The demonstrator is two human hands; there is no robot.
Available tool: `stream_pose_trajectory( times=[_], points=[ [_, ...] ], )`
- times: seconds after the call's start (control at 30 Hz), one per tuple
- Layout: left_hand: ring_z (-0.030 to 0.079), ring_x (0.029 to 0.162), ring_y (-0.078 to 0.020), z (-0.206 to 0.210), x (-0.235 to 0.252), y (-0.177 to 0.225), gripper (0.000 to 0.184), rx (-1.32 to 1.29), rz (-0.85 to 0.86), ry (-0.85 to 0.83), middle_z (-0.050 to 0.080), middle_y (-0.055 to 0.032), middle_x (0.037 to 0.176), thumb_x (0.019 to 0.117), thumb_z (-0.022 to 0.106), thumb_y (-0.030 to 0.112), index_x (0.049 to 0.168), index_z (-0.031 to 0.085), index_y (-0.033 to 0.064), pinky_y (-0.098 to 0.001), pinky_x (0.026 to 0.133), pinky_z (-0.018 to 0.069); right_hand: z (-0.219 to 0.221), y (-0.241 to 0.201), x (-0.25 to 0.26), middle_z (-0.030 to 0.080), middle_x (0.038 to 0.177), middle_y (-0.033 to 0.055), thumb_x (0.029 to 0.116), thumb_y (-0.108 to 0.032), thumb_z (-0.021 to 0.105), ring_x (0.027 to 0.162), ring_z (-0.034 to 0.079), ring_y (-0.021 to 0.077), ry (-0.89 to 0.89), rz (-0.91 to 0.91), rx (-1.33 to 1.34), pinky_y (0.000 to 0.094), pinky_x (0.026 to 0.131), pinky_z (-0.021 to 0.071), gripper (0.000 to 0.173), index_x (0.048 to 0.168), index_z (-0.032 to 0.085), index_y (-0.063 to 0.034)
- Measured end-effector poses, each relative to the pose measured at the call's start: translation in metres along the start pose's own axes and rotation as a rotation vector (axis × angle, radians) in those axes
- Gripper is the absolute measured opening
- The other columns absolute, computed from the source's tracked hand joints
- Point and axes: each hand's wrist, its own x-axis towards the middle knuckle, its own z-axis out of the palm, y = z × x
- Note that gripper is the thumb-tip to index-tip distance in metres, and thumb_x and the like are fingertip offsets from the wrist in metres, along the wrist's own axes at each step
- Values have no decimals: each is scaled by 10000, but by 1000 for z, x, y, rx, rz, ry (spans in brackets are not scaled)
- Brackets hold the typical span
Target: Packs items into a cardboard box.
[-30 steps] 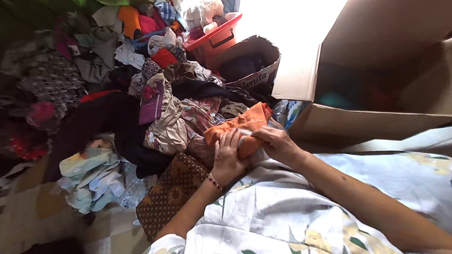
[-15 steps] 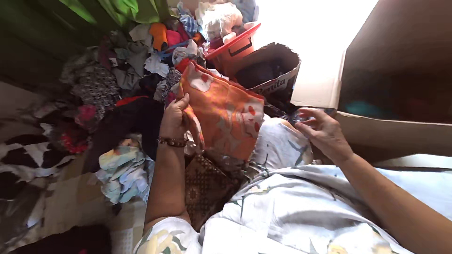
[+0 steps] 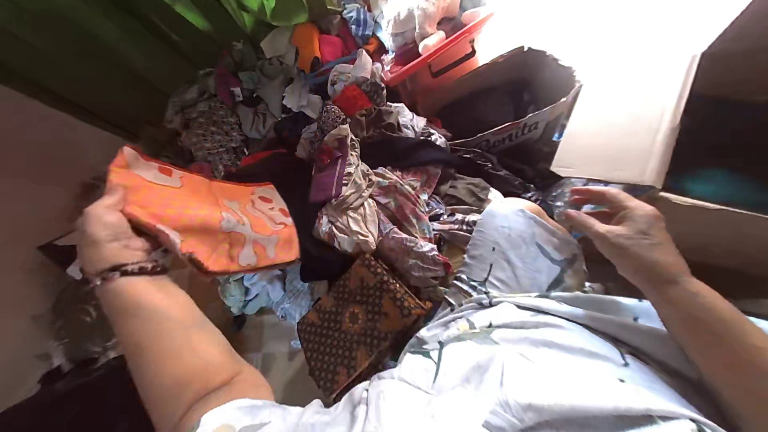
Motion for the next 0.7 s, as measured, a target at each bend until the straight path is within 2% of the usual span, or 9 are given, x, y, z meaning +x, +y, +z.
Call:
stream_pose_trajectory(
  times=[0.07, 0.1, 0.13, 0.2, 0.3, 0.33, 0.4, 0.43, 0.7],
  points=[
    [642, 927, -22, 10, 9, -13, 364, 207, 80, -54, 655, 46, 1092, 1067, 459, 403, 1307, 562, 150, -271, 820, 548, 2, -1, 1, 619, 1254, 249, 978, -139, 632, 998, 665, 264, -15, -4, -3, 433, 863, 558, 407, 1345, 576, 25],
    [622, 999, -66, 24, 1, -14, 439, 309, 104, -110, 634, -11, 1194, 1060, 477, 420, 1383, 530, 127, -322, 867, 526, 3, -2, 1, 622, 1243, 247, 976, -138, 630, 987, 665, 261, -25, -20, -4, 428, 854, 559, 407, 1345, 576, 26],
    [597, 1154, -177, 40, -8, -16, 540, 370, 115, -192, 589, -128, 1369, 1057, 508, 404, 1483, 473, 73, -434, 980, 488, 3, -1, 2, 624, 1230, 244, 970, -141, 624, 970, 662, 252, -34, -40, -8, 420, 840, 558, 412, 1342, 576, 29],
    [578, 1217, -268, 81, -15, -37, 545, 451, 164, -354, 554, -232, 1404, 1053, 540, 342, 1477, 456, 11, -479, 1018, 470, 4, -2, 1, 633, 1203, 239, 966, -141, 621, 933, 668, 232, -46, -73, -21, 401, 811, 567, 404, 1327, 584, 36],
    [598, 1181, -414, 141, -11, -94, 505, 528, 97, -542, 593, -320, 1313, 1054, 560, 301, 1386, 539, -79, -583, 1000, 465, 3, -5, -1, 651, 1170, 243, 962, -113, 623, 928, 676, 245, -59, -107, -54, 405, 809, 573, 376, 1297, 600, 58],
    [597, 1127, -426, 158, -8, -116, 509, 557, 55, -565, 600, -332, 1267, 1056, 558, 305, 1360, 548, -103, -584, 965, 458, 2, -5, -1, 656, 1167, 248, 963, -99, 622, 936, 683, 261, -64, -108, -64, 418, 816, 577, 364, 1288, 604, 61],
    [557, 1269, -469, 183, -2, -148, 531, 658, -39, -592, 570, -360, 1332, 1065, 537, 314, 1348, 538, -135, -607, 1085, 414, -1, 0, -2, 663, 1161, 247, 956, -97, 622, 946, 686, 271, -66, -107, -76, 428, 824, 577, 359, 1277, 610, 63],
    [541, 1295, -472, 191, -1, -158, 530, 714, -78, -591, 565, -365, 1336, 1072, 519, 316, 1330, 542, -146, -608, 1101, 401, -2, 3, -2, 668, 1160, 246, 950, -104, 623, 954, 690, 277, -64, -109, -84, 431, 830, 580, 362, 1272, 615, 62],
    [543, 1307, -452, 197, -2, -161, 561, 897, -195, -528, 578, -350, 1327, 1045, 561, 383, 1259, 594, -134, -612, 1085, 410, 1, 15, -7, 663, 1110, 223, 928, -135, 616, 883, 676, 211, -103, -64, -79, 388, 787, 580, 387, 1250, 612, 80]
  ],
)
